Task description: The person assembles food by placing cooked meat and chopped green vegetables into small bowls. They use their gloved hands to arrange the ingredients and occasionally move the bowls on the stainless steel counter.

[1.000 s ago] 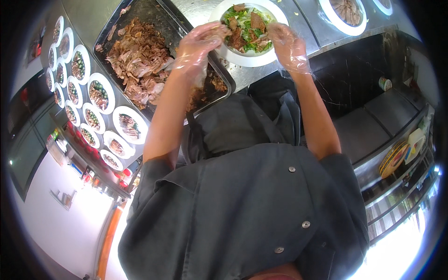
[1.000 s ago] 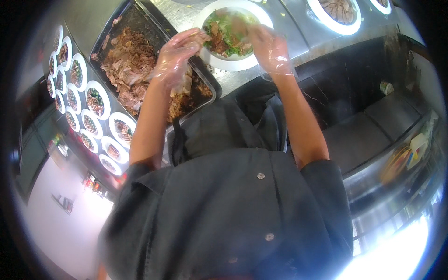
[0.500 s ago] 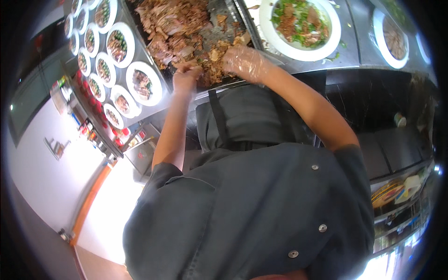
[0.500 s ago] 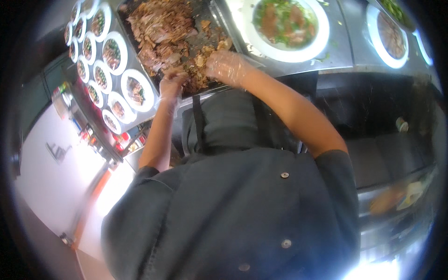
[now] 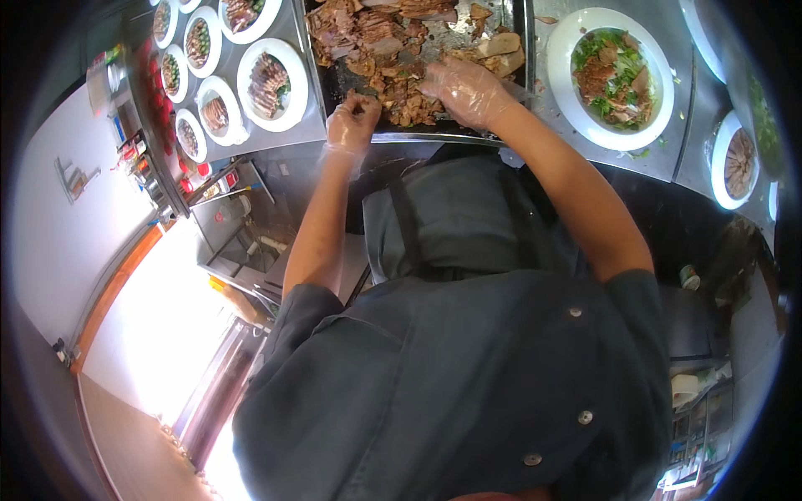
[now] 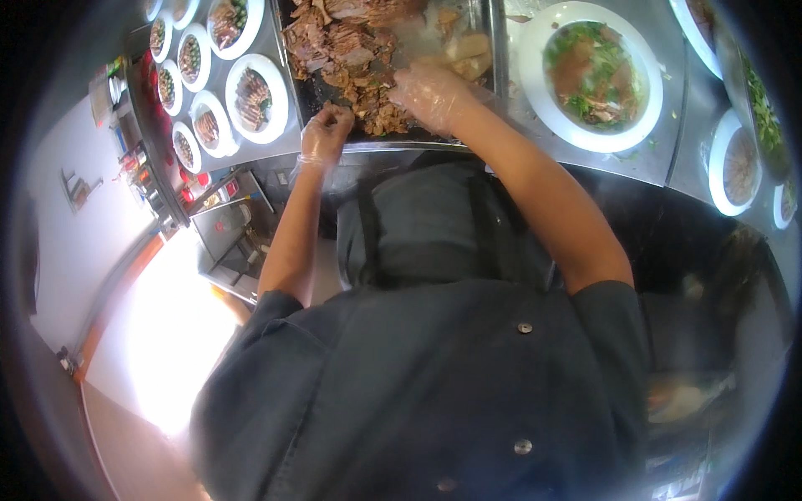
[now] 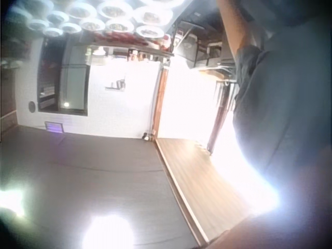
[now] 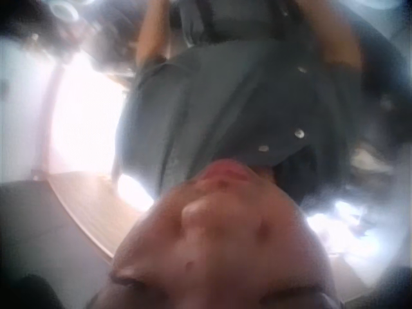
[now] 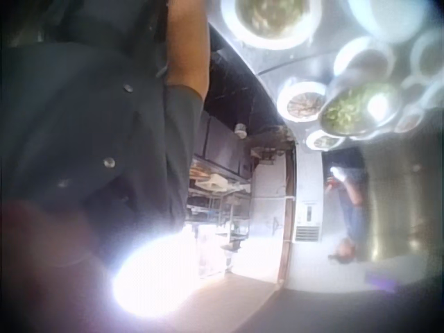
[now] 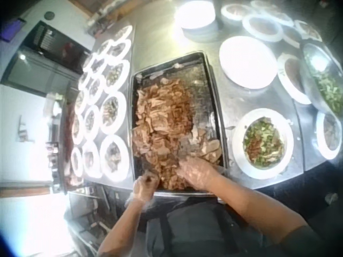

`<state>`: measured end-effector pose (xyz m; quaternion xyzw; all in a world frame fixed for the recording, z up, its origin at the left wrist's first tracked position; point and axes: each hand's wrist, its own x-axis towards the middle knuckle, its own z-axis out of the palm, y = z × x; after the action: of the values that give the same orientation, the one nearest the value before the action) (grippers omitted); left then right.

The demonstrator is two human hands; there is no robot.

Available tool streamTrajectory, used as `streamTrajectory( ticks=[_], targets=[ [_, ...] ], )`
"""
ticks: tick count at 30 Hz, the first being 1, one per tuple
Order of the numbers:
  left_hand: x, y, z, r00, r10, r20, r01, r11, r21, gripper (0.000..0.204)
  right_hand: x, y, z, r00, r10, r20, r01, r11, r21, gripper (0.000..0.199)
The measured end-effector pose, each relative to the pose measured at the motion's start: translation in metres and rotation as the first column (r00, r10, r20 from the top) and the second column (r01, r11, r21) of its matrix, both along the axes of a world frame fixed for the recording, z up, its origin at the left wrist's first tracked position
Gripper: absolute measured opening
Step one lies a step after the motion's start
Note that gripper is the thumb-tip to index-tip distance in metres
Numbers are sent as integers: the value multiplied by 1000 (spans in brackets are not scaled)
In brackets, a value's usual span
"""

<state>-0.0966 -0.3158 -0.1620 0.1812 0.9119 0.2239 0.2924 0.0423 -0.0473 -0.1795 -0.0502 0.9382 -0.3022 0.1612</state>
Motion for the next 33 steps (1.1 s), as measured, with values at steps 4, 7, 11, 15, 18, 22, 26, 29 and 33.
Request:
streamTrajectory(
  ticks=[4,7,11,15,18,22,26,29,33],
  targets=[
    [2,23,34,893,358,273,-391,917,77,38,15,14,-6,929,-333,159,369,850,-376,27],
    [-4,-3,5,982,113,-154,-91,985,148,54,33,32,18,859,-503,90,440,638,-632,37],
    [3,52,8,958,-188,-216,169,980,-102,65,47,39,17,729,-540,420,479,-35,-877,51],
    [2,73,-5,909,-315,-272,216,916,-338,42,51,39,40,676,-463,573,399,-425,-813,55],
    [-9,63,-10,873,-420,-250,315,874,-369,36,48,31,29,568,-690,449,432,-214,-876,48],
    [-27,51,-20,869,-421,-261,351,895,-275,29,49,34,15,566,-792,229,566,172,-806,36],
    [-4,111,50,984,-136,114,146,986,-78,36,59,37,40,537,-817,210,555,156,-817,35],
    [14,151,77,942,-53,330,34,997,63,37,80,44,43,384,-917,110,522,118,-845,29],
    [30,186,79,863,-138,487,2,963,269,29,132,69,61,131,-976,175,593,-64,-803,33]
  ],
)
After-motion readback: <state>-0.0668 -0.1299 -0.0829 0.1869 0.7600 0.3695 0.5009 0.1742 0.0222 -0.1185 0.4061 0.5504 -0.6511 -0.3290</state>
